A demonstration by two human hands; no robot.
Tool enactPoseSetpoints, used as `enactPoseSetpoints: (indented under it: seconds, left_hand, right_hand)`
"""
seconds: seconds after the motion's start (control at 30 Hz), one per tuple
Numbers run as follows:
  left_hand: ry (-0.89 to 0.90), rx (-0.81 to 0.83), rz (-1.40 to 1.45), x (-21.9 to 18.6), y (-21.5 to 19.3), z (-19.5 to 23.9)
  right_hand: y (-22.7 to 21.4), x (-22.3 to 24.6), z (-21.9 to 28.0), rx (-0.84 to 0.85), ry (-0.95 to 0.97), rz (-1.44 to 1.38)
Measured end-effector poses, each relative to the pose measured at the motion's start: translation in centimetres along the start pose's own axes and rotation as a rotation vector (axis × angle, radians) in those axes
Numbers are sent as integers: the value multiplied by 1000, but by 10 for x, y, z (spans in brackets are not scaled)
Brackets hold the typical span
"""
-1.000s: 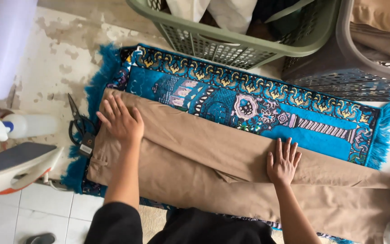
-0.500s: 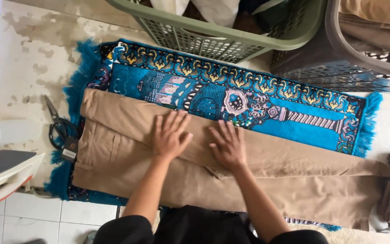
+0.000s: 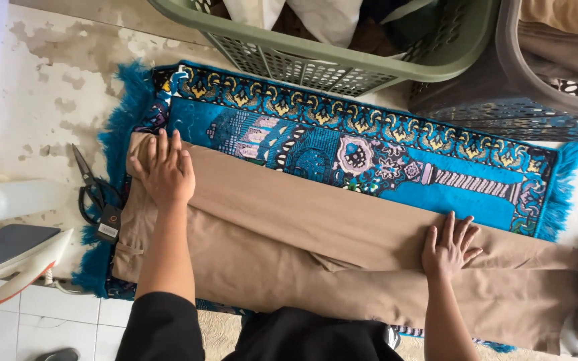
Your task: The person lays a pair of beige trousers flat on a patterned mat, folds one leg over the other, and smooths the fabric. They then spray the trousers with a liquid from a spray bottle and iron the folded trousers with a handheld iron.
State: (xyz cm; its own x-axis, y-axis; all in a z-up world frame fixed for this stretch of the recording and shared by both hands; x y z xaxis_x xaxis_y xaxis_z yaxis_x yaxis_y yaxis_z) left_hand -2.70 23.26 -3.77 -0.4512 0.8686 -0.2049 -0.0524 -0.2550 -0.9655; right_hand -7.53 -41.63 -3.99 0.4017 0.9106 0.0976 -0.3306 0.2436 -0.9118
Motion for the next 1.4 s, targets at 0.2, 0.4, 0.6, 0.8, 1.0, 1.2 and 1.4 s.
enactPoseSetpoints:
  seconds: [0.2, 0.4, 0.6, 0.8, 1.0, 1.2, 1.4]
  left_hand:
    - [-136, 144, 52, -2, -4, -11]
    - [275, -347, -347, 57, 7, -33]
    - [370, -314, -322, 102, 31, -89]
    - [347, -250, -371, 69, 4, -78]
    - [247, -280, -423, 54, 1, -74]
    - [156, -391, -130, -1, -47, -32]
    - [863, -232, 132, -103, 10, 67]
  right_hand:
    - [0, -1, -1, 10, 8, 2]
    - [-5, 6, 3, -10, 7, 1]
    - [-8, 11, 5, -23, 5, 15]
    - [-16, 29, 9, -49, 10, -59]
    - [-17, 30, 8, -52, 3, -35]
    - [-24, 47, 9, 93, 118, 48]
    - [25, 213, 41, -284, -892, 149]
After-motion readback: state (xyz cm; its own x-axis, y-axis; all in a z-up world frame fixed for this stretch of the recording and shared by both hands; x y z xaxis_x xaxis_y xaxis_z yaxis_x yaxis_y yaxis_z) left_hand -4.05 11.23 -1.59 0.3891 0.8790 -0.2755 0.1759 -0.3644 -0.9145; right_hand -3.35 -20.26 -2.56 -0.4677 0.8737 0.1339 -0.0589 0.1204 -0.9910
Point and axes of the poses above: each hand's wrist, its own z-axis away from the middle knuckle, its own y-axis out of the palm, x = y × z, the point moved 1 cm from there along -z, towards the middle knuckle, and after that the axes turned 10 degrees about x, right-handed, at the moved point
